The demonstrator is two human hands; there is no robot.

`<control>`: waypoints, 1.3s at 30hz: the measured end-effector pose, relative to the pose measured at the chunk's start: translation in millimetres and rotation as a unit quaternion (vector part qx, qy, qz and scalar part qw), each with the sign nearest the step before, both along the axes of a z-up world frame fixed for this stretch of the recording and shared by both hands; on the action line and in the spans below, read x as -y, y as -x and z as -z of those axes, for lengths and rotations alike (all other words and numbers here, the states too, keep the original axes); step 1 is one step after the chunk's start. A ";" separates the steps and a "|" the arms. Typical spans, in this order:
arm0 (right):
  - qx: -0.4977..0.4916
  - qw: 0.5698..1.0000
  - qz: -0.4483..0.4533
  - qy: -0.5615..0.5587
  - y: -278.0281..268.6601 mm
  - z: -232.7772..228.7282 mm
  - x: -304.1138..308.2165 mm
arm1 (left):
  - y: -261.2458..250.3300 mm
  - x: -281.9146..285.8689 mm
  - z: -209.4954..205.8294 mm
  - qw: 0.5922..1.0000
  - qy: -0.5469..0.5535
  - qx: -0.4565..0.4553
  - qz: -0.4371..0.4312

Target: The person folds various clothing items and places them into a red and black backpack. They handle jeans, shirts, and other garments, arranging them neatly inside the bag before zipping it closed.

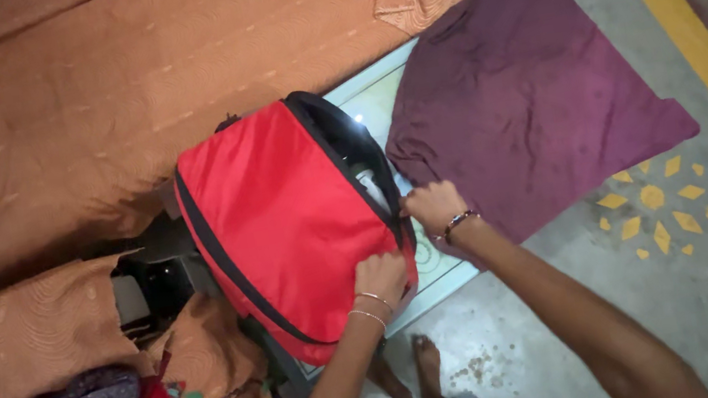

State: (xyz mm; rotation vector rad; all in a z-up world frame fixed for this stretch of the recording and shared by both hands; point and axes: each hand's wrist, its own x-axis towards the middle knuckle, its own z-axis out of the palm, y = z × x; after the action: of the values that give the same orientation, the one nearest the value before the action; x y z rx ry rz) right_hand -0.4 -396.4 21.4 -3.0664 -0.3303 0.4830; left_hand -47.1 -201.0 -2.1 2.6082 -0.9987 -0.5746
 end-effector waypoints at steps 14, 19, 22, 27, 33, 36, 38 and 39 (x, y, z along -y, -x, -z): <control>0.020 0.996 -0.073 -0.042 -77.2 10.7 3.1 | -11.4 5.1 20.0 0.989 -0.006 -0.009 0.145; 0.047 0.989 -0.025 -0.137 -61.0 9.3 16.6 | -31.7 6.2 -15.9 0.996 -0.032 -0.059 0.060; 0.023 0.988 0.069 -0.139 -34.2 4.4 16.6 | -58.4 9.1 -32.6 0.994 0.084 0.057 -0.040; 0.047 0.942 0.202 -0.265 0.6 3.4 -5.6 | -102.3 27.6 -41.6 0.978 0.104 0.181 -0.019; 0.055 0.876 0.297 -0.377 22.8 29.5 -38.7 | -106.1 31.0 -34.7 0.977 0.090 0.192 -0.013; -0.006 0.904 0.273 -0.329 23.7 51.1 -46.2 | -103.3 29.9 -30.0 0.979 0.101 0.176 -0.012; -0.122 0.885 0.330 -0.303 18.6 64.9 -45.7 | -106.8 29.7 -29.9 0.979 0.112 0.167 -0.005; -0.099 0.887 0.299 -0.338 21.0 68.9 -44.7 | -107.0 28.9 -32.4 0.980 0.119 0.161 0.002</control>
State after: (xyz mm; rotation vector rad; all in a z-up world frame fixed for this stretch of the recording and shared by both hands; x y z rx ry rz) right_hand -21.4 -351.8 -47.5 -2.2382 0.3760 0.4962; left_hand 59.9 -229.9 30.3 2.5274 -1.0902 -0.0235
